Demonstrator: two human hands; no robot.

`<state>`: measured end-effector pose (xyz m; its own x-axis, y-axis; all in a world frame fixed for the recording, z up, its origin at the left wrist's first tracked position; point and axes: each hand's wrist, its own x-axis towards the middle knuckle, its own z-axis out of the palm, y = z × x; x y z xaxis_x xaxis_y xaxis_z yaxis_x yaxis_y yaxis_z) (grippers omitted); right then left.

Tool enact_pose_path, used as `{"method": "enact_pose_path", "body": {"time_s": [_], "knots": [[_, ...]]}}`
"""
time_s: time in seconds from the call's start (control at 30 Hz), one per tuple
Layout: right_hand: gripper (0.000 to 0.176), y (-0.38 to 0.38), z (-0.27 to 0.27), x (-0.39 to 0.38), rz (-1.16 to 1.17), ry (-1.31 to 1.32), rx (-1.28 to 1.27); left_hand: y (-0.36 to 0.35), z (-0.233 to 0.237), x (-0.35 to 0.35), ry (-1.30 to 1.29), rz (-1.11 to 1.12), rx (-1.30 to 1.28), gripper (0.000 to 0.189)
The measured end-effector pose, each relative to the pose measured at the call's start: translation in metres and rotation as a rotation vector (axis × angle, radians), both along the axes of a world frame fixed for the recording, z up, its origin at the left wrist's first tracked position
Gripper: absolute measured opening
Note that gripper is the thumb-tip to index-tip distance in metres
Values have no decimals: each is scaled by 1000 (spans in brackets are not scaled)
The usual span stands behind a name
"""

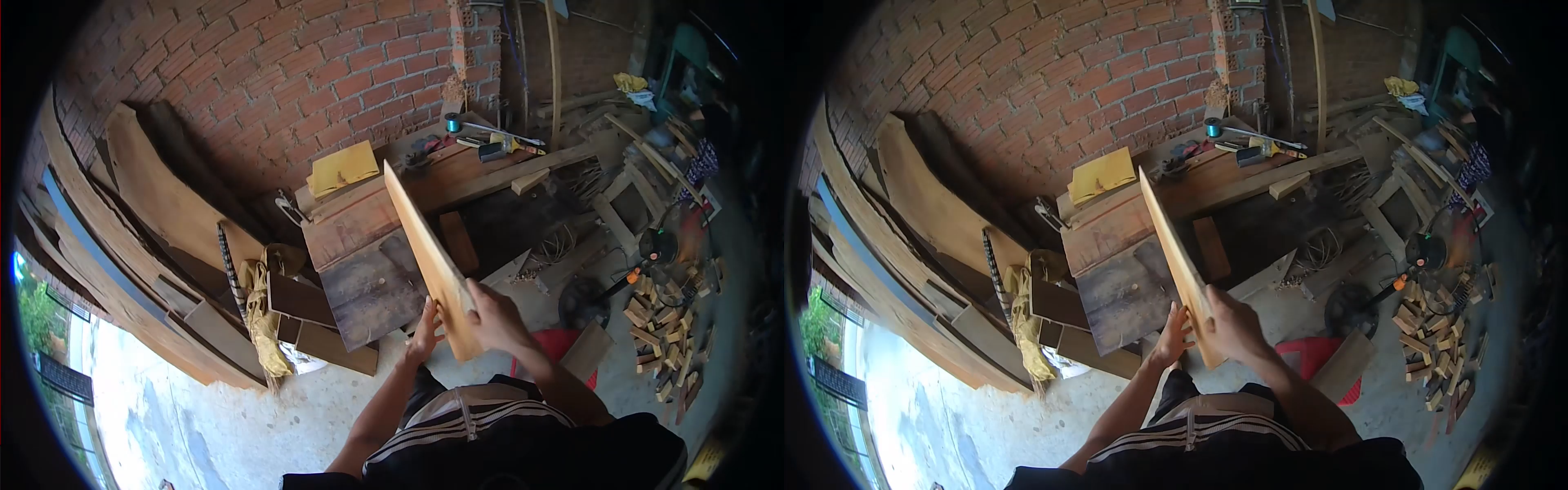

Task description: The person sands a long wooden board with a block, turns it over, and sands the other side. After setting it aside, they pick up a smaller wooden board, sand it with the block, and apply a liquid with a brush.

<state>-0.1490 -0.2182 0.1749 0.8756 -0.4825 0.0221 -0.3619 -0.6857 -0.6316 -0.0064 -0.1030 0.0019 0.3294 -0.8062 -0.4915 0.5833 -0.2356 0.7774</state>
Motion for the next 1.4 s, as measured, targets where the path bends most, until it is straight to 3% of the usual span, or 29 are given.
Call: {"method": "enact_pose_path", "body": {"time_s": [0.1, 0.17, 0.23, 0.3, 0.33, 0.37, 0.43, 0.47, 0.5, 0.53, 0.57, 0.63, 0.7, 0.77, 0.9, 1.0, 1.17, 1.4], "knots": [[54, 20, 3, 15, 31, -45, -132, -1, 47, -2, -17, 31, -125, 107], [52, 35, 1, 22, 108, -88, -216, 1, 33, 13, -12, -21, -231, 98], [49, 43, 1, 26, 166, -77, -268, 20, 53, 6, 64, 82, -241, 84], [49, 49, -8, 30, 292, -69, -180, 37, 73, 5, 317, 213, -388, 72], [46, 52, -43, 34, 404, -146, -99, 42, 73, 8, 339, 272, -379, 72], [46, 58, -49, 29, 513, -125, -182, 47, 71, 7, 364, 336, -365, 73], [45, 63, -86, 25, 587, -142, -122, 61, 36, 12, 312, 326, -270, 47], [45, 59, -98, 28, 600, -152, -127, 67, 14, 13, 159, 377, -211, 39], [45, 52, -109, 28, 568, -186, -109, 71, 0, 14, 7, 426, -147, 32], [45, 45, -121, 26, 536, -210, -82, 73, -8, 15, 72, 468, -103, 31], [45, 39, -132, 24, 343, -217, 48, 77, -7, 14, 76, 478, -95, 31], [51, 14, -137, 14, 79, -234, -286, 80, -6, 12, 4, 466, -74, 33], [58, -12, -180, 5, -88, -124, -377, 93, -13, 17, 57, 426, -97, 37], [59, -29, -202, -1, -170, 282, 165, 106, -14, 21, 96, 350, -156, 41], [61, -25, -219, -15, -99, 93, 365, 116, -22, 25, 157, 298, -177, 41], [54, -16, -206, -12, -318, 20, 138, 106, -17, 30, 152, 292, -153, 40], [52, -13, -206, 1, -368, -11, 122, 100, -29, 60, 124, 224, -163, 36], [52, -2, -212, 25, -427, 64, 132, 85, -21, 82, -112, 195, 136, 22]]}}
